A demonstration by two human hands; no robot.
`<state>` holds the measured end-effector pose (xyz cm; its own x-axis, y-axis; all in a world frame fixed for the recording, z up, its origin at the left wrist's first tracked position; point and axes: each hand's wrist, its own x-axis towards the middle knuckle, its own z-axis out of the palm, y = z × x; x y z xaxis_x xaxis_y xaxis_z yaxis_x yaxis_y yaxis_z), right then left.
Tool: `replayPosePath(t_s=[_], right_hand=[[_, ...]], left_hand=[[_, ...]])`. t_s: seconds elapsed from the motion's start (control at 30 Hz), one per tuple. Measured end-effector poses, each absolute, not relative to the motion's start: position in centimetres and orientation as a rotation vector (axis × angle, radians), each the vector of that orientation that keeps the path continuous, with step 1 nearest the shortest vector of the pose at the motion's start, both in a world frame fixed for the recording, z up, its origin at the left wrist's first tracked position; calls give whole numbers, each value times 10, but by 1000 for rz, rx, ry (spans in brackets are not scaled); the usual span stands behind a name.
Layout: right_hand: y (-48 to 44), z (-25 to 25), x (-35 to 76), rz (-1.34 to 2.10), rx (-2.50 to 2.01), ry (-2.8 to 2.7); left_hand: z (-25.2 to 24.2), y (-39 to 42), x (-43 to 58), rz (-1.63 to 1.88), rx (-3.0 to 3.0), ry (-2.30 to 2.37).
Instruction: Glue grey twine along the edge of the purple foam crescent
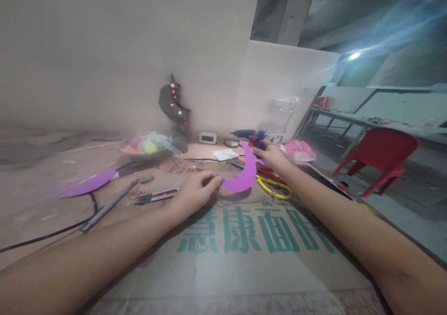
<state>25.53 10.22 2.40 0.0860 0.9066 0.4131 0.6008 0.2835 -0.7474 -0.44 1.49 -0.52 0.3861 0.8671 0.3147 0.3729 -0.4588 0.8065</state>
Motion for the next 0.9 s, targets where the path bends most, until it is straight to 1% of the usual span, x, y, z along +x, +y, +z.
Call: replayPosePath(t_s=[0.1,0.2,0.37,0.47,0.6,0.73,0.8,0.9], right_hand=[[87,46,258,418,-1365,-1547],[58,55,255,479,-1254,-1495],[-1,35,241,550,-1207,-1545],[-21,20,233,546,-1301,-1710],[-26,11,226,399,-1330,-1902],[-27,10,223,554,-1292,-1978],[-27,10,222,561,-1283,-1951],[-25,10,224,485,-1287,-1994]], left_hand=[[-8,18,-5,1031,1924,1102],[-12,24,-7,1087,1861,1101],[-17,29,-8,1124,1835,1077],[-15,28,-9,1115,1855,1062],[-11,26,-9,1115,1894,1095],[-12,26,-9,1137,1920,1109],[-12,25,-9,1148,1929,1116],[-11,26,-10,1141,1925,1123]])
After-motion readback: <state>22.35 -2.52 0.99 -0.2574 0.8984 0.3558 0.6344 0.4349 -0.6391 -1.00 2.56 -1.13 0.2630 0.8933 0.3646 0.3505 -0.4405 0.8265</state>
